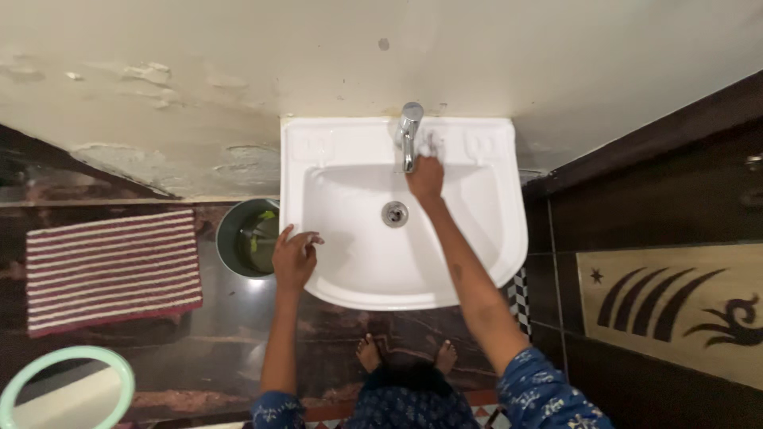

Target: The person cleans a sink and faucet using a cloth and soapy water, wiping the basin, the rim, and the metal fixtures, before rinsing the sink and washing their hands.

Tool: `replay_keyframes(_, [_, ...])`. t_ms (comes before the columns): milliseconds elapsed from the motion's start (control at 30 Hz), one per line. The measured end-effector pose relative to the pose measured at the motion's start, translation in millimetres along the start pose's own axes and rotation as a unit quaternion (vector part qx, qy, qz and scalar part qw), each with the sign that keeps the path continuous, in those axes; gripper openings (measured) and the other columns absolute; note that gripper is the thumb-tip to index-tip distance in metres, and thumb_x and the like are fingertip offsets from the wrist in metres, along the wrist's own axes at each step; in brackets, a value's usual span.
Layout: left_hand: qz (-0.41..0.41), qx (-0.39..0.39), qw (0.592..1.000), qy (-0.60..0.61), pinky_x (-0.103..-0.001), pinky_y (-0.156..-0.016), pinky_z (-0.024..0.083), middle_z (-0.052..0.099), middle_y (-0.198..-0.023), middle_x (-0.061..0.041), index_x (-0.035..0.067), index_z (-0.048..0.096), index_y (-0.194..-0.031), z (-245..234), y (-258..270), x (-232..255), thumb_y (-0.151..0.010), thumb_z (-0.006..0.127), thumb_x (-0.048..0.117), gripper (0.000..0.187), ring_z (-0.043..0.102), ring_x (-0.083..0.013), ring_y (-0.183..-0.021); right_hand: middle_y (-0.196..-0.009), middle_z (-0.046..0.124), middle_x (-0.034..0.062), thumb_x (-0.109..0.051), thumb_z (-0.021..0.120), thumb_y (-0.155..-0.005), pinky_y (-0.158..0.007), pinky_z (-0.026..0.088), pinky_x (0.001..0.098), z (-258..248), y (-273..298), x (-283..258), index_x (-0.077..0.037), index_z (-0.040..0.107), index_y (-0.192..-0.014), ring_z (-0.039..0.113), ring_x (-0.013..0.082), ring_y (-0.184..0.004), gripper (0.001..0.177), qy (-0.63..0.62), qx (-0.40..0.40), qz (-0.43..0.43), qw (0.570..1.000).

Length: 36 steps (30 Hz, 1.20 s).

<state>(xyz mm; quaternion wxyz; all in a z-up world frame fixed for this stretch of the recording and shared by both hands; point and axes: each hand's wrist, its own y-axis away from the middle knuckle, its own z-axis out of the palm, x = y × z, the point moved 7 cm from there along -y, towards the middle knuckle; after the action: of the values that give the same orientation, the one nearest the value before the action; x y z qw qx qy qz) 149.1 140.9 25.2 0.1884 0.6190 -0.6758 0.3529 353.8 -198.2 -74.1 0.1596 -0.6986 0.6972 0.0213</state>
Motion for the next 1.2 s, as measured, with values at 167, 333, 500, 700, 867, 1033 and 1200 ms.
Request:
replay_keyframes(167, [0.044, 0.016, 0.999, 0.011, -0.044, -0.117, 0.040, 0.077, -0.098, -0.004, 0.012, 0.075, -0.090, 0.3, 1.0, -5.1, -0.081, 0.060, -0.004, 0.023, 0.072, -0.0213, -0.093, -0.079, 0.068, 0.0228, -0.025, 0.067, -0.099, -0.076, 0.056, 0.0507, 3.9, 37.9, -33.1, 0.000, 0.073, -0.084, 0.068, 0.0395, -0.078, 0.030, -0.020, 0.024, 0.007, 0.999])
replay_keyframes(333, [0.012, -0.009, 1.000, 0.005, -0.045, -0.116, 0.041, 0.078, -0.100, -0.004, 0.012, 0.076, -0.086, 4.6, 2.5, -7.7, -0.080, 0.061, -0.005, 0.023, 0.072, -0.0231, -0.094, -0.077, 0.068, 0.0236, -0.029, 0.064, -0.093, -0.068, 0.058, 0.0483, 26.3, 21.1, -77.4, 0.000, 0.072, -0.081, 0.069, 0.0388, -0.072, 0.032, -0.021, 0.008, -0.030, 0.999])
replay_keyframes(500, [0.012, 0.016, 0.999, 0.036, -0.046, -0.116, 0.042, 0.078, -0.098, -0.005, 0.011, 0.075, -0.085, -3.3, -1.4, -1.6, -0.079, 0.062, -0.006, 0.022, 0.071, -0.0245, -0.093, -0.075, 0.069, 0.0218, -0.031, 0.063, -0.099, -0.073, 0.055, 0.0483, 50.3, -23.1, -132.9, -0.003, 0.072, -0.076, 0.068, 0.0365, -0.074, 0.037, -0.014, 0.068, -0.016, 0.997])
replay_keyframes(700, [0.010, 0.015, 0.997, 0.076, -0.047, -0.118, 0.040, 0.077, -0.094, -0.006, 0.007, 0.073, -0.090, -3.8, -3.5, -4.7, -0.078, 0.061, -0.008, 0.023, 0.073, -0.0250, -0.091, -0.077, 0.071, 0.0219, -0.037, 0.058, -0.102, -0.081, 0.055, 0.0490, 97.7, -9.2, -269.9, -0.004, 0.075, -0.079, 0.069, 0.0349, -0.077, 0.043, -0.111, -0.006, -0.030, 0.993])
replay_keyframes(867, [0.016, 0.030, 0.996, 0.077, -0.046, -0.116, 0.041, 0.076, -0.094, -0.007, 0.008, 0.073, -0.084, -2.0, -4.2, -13.8, -0.075, 0.064, -0.008, 0.020, 0.071, -0.0269, -0.088, -0.078, 0.073, 0.0202, -0.039, 0.052, -0.104, -0.088, 0.056, 0.0509, 70.3, 9.0, -280.8, -0.006, 0.074, -0.074, 0.071, 0.0338, -0.086, 0.049, -0.134, 0.024, -0.148, 0.980])
replay_keyframes(1033, [-0.009, 0.019, 0.998, 0.065, -0.046, -0.121, 0.040, 0.078, -0.093, -0.005, 0.007, 0.071, -0.082, 1.3, -3.4, -15.6, -0.081, 0.064, -0.007, 0.015, 0.072, -0.0229, -0.079, -0.086, 0.073, 0.0256, -0.035, 0.054, -0.095, -0.059, 0.052, 0.0505, 44.9, 35.7, -243.2, -0.006, 0.078, -0.087, 0.066, 0.0323, -0.059, 0.038, -0.077, 0.050, -0.280, 0.956])
replay_keyframes(1200, [0.019, 0.041, 0.997, 0.062, -0.047, -0.118, 0.040, 0.077, -0.092, -0.006, 0.006, 0.070, -0.082, -4.4, -2.0, -8.6, -0.080, 0.064, -0.008, 0.016, 0.073, -0.0234, -0.092, -0.065, 0.069, 0.0146, -0.033, 0.056, -0.096, -0.064, 0.052, 0.0508, 26.3, 12.9, -141.0, -0.010, 0.072, -0.065, 0.068, 0.0313, -0.062, 0.041, -0.061, 0.055, -0.180, 0.980])
